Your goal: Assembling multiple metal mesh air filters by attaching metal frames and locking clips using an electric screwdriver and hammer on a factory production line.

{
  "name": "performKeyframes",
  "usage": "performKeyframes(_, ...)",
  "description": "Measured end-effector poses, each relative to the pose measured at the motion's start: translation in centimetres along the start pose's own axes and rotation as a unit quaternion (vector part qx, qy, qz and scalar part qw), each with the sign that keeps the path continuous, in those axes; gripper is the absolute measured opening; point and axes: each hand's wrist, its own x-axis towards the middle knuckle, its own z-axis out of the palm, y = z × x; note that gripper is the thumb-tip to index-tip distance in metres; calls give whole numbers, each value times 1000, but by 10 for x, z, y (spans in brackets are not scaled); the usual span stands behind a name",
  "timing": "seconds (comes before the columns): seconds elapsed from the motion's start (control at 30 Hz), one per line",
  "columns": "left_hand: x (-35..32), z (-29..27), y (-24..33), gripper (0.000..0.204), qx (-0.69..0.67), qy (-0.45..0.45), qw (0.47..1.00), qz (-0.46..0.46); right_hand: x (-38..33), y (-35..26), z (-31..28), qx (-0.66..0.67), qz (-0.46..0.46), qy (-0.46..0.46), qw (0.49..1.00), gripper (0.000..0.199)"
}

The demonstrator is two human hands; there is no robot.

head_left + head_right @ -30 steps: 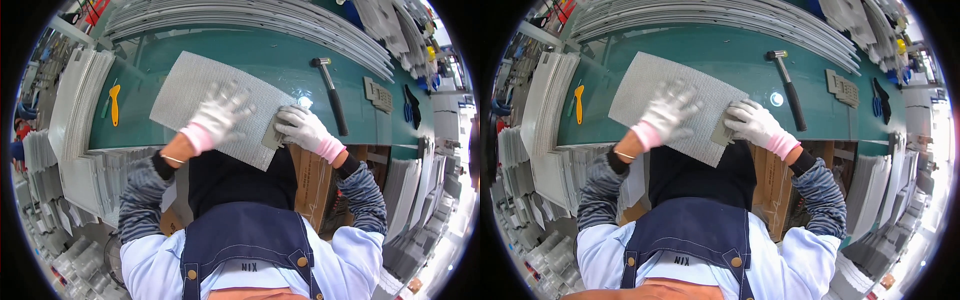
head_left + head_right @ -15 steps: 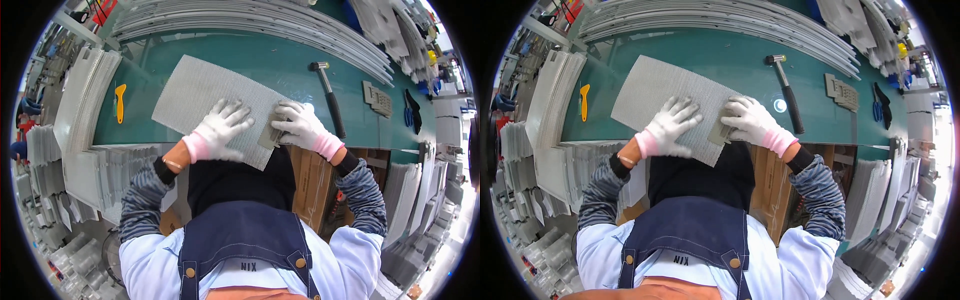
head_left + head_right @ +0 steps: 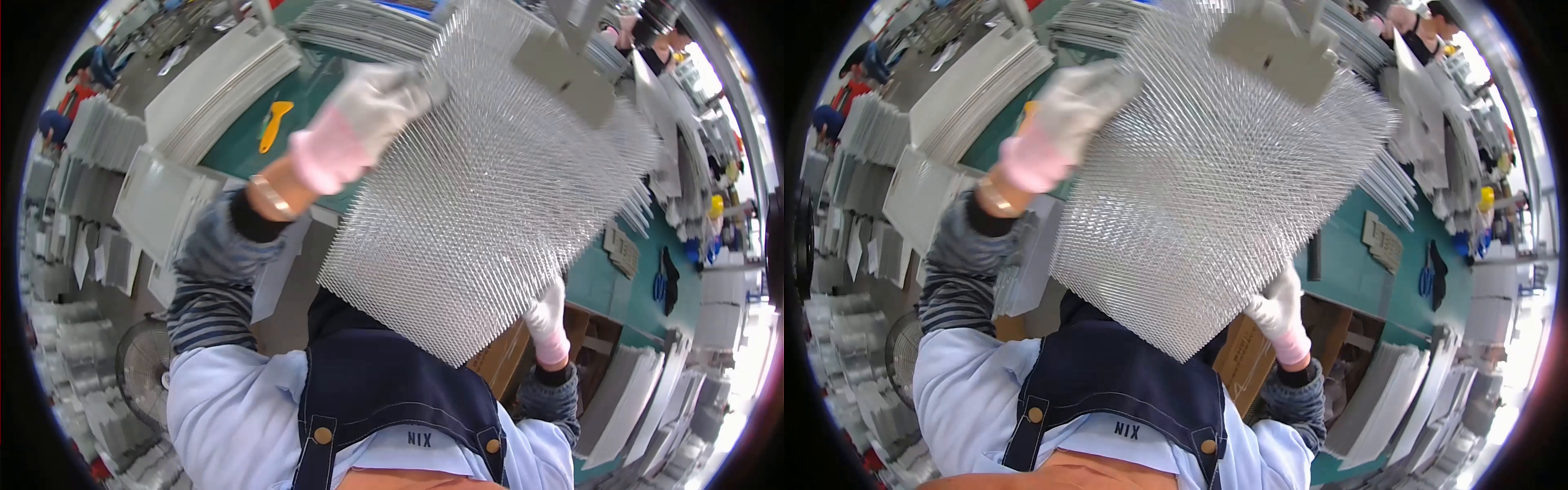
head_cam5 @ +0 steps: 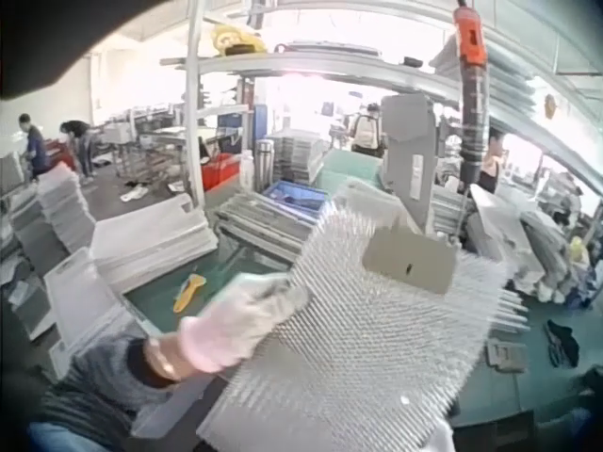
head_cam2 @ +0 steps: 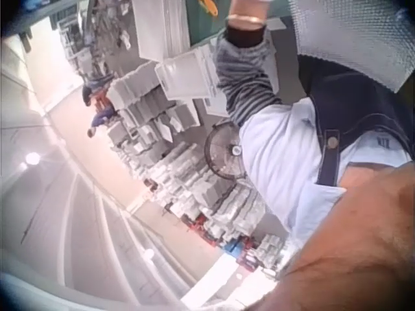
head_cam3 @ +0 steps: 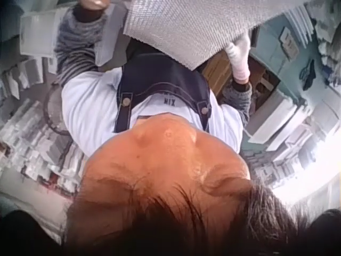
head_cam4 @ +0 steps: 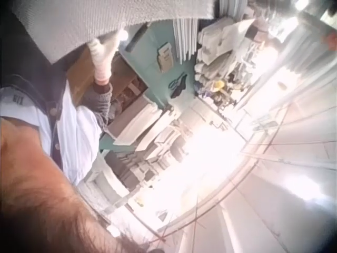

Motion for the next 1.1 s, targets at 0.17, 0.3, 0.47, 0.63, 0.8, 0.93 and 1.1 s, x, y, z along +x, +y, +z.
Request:
performKeyframes(0.17, -48, 34, -205, 66, -18, 9, 959, -284, -13, 60, 34, 181, 235, 7, 955, 49)
performKeyframes(0.3, -78, 40, -154, 83, 482, 134, 865, 44, -12, 88, 40, 115, 291, 28, 949, 57)
performKeyframes(0.47, -145, -32, -106, 74, 146, -107, 941, -286, -7, 118, 54, 72, 235, -56, 968, 55)
performKeyframes(0.63, -224, 24, -153, 48, -135, -111, 907, -384, -18, 126, 65, 217, 233, 37, 947, 48)
performKeyframes(0.8, -226, 51, -158, 41, -48, -84, 943, -319, -6, 110, 80, 192, 227, 74, 952, 38)
performKeyframes(0.93, -227, 42, -141, 33, -158, -197, 917, -308, -34, 106, 69, -24, 156, 67, 985, 36)
performKeyframes(1.1, -192, -14, -121, 35, -101, -200, 910, -350, -83, 117, 82, 19, 209, 13, 978, 34)
